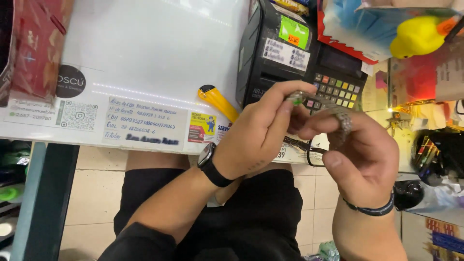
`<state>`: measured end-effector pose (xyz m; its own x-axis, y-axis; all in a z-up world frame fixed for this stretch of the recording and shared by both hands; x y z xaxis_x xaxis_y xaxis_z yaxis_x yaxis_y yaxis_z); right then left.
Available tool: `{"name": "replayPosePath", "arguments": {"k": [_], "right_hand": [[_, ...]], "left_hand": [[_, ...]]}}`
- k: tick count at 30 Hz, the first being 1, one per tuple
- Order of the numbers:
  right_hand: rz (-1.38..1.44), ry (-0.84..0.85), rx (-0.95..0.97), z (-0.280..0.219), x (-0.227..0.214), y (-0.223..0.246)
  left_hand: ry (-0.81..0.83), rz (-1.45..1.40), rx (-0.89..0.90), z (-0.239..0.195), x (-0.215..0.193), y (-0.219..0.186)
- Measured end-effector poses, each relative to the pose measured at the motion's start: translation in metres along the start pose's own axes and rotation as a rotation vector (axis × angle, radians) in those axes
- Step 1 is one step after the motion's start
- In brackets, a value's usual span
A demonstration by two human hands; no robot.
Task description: Using a small precision tool to adjust or repair the links of a metal watch band at a store counter.
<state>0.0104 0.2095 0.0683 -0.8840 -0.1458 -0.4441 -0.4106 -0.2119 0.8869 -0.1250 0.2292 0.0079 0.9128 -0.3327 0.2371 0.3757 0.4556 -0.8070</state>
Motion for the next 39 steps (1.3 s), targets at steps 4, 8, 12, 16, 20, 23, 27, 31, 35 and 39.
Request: {"name": "replayPosePath", "arguments": {"k": [4,8,12,16,20,23,27,31,35,39], "right_hand": [[-0.376,0.171,-0.303,0.006,0.010,0.016],[-0.756,-0.061,-0.506,0.009,0.012,0.018],[-0.765,0.066,-0.469,0.010,0.016,0.007],[-0.640,-0.039,-0.328,0.009,0.002,-0.003],[-0.449,-0.224,-0.227,0.009,-0.014,-0.020],[-0.342,-0.402,-0.094,-0.004,-0.022,-0.040],[-0.304,-0.398,-0.098,-0.005,-0.010,-0.038],[-0.102,-0.418,0.064,-0.012,-0.018,-0.051],[-0.383,-0.382,-0.191,-0.015,-0.010,-0.028],[-0.437,-0.308,-0.234,-0.010,-0.006,-0.029]], "left_hand": [[-0.034,0.047,-0.108,-0.001,-0.007,0.004],[0.046,0.103,-0.116,-0.005,0.001,0.007],[0.045,0.127,-0.133,-0.007,-0.002,0.006],[0.079,0.235,-0.059,-0.008,0.003,0.000],[0.060,0.423,0.017,-0.012,0.012,0.002],[-0.001,0.681,0.129,-0.021,0.025,0.004],[0.014,0.780,0.186,-0.028,0.035,0.010],[0.038,0.804,0.154,-0.032,0.041,0.013],[0.090,0.696,0.092,-0.031,0.037,0.007],[0.036,0.824,0.128,-0.034,0.033,-0.001]]}}
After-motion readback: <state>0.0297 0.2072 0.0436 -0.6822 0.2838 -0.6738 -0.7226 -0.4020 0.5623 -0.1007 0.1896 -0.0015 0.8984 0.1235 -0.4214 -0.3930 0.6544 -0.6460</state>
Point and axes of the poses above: each hand's wrist, its own z-axis towards the middle knuckle, its own x-axis out of the palm, y = z × x, the point moved 8 cm from there along z, towards the middle knuckle, and after that the axes turned 10 degrees about x, right-handed, at the moved point
